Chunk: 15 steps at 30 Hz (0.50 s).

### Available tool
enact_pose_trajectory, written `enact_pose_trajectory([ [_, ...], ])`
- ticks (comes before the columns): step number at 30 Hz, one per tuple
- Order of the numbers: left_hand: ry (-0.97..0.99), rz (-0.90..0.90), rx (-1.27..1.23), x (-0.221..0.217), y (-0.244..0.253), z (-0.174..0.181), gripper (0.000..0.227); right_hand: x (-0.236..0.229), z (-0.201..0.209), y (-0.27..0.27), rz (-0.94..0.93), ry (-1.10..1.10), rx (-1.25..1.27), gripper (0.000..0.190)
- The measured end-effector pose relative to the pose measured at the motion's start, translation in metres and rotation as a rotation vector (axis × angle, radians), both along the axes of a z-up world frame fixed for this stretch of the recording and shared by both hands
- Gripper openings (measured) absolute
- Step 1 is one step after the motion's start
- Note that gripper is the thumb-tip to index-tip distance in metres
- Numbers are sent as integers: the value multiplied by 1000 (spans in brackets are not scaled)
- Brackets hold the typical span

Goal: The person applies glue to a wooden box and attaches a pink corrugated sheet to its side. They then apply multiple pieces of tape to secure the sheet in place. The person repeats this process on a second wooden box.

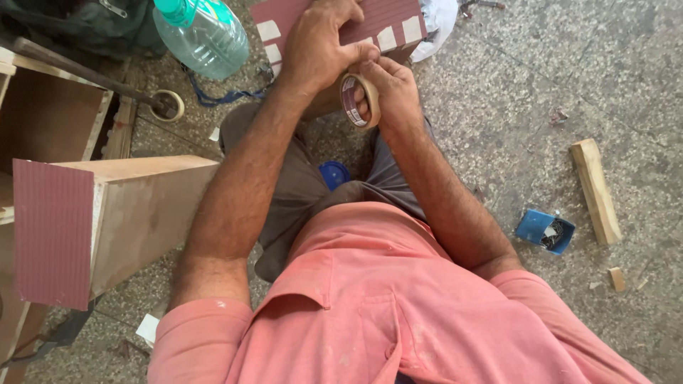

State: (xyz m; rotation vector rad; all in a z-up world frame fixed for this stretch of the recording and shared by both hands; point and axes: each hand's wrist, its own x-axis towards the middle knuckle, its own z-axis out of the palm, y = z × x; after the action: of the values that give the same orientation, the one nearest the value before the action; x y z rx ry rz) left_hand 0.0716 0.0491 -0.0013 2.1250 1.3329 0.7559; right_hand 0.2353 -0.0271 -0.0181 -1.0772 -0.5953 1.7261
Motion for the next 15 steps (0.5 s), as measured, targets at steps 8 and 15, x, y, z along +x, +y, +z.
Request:
enact_pose_trajectory([
  [8, -87, 17, 137, 10, 5, -10, 63, -5, -38, -16, -57, -52, 205, 22],
  [15, 70, 77, -115, 8, 1, 0, 70, -6, -57, -2, -43, -124, 123, 26],
])
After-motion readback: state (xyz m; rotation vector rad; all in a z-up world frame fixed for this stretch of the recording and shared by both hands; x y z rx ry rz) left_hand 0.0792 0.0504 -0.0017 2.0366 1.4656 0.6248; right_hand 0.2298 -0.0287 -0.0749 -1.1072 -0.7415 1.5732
